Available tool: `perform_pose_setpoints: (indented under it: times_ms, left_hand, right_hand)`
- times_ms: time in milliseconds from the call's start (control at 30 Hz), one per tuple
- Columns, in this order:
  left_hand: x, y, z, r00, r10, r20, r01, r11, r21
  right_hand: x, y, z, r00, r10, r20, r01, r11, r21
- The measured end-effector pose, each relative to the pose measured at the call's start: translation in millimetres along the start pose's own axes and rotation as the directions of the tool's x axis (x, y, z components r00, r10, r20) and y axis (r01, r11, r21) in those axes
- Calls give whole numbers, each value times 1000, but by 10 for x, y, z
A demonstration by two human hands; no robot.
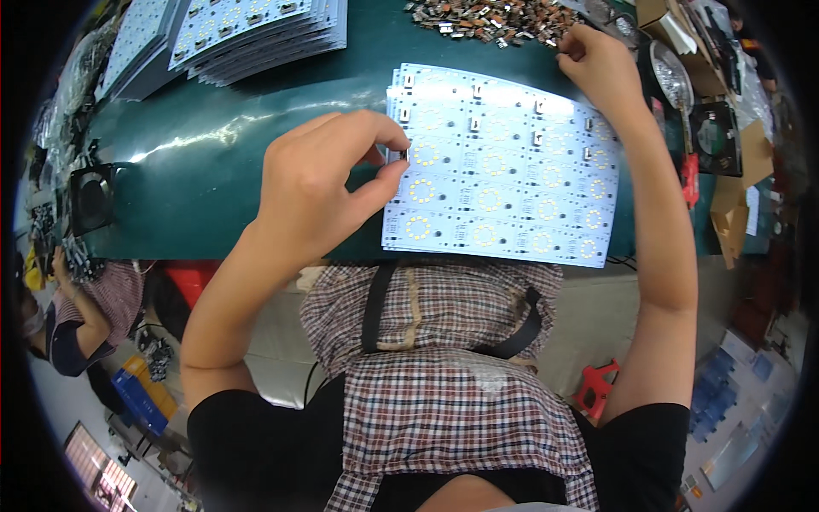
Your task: Manually assembling electronic components onto LED PCB panels at a production workbench.
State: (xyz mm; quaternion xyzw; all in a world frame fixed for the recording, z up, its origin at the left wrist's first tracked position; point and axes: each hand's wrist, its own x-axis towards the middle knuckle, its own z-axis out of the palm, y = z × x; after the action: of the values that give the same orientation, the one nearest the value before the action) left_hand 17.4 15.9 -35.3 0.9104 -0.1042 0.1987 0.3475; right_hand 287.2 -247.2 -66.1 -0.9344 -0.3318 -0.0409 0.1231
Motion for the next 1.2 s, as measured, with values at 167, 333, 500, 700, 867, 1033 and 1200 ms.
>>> perform_pose_setpoints:
  times_ms: [167, 333, 500, 700, 867, 1033, 1200]
  left_hand:
    - [-30, -108, 53, 997, -71, -12, 71, 997, -26]
    - [-59, -131, 14, 996, -91, 18, 91, 995, -38]
    - [-47, -133, -6, 998, -63, 17, 63, 998, -13]
    - [-28, -107, -26, 999, 24, 27, -26, 993, 112]
    - [15, -87, -50, 995, 62, 79, -72, 988, 139]
    - [10, -100, -54, 996, 26, 89, -36, 993, 110]
    - [-10, -102, -45, 997, -31, 76, 24, 996, 88]
  right_hand:
    - [-127, 73, -100, 997, 52, -60, -35, 967, 254]
    - [-451, -210, -378, 984, 179, -4, -155, 863, 480]
    - [-773, -492, -537, 980, 155, -128, -60, 833, 550]
    - [-1090, -671, -625, 981, 106, -163, 6, 822, 569]
    - [-1307, -848, -672, 984, 49, -170, 54, 831, 554]
    - [-1498, -1046, -654, 989, -42, -140, 112, 832, 543]
    - [-1613, -1119, -554, 996, -11, -92, 61, 828, 558]
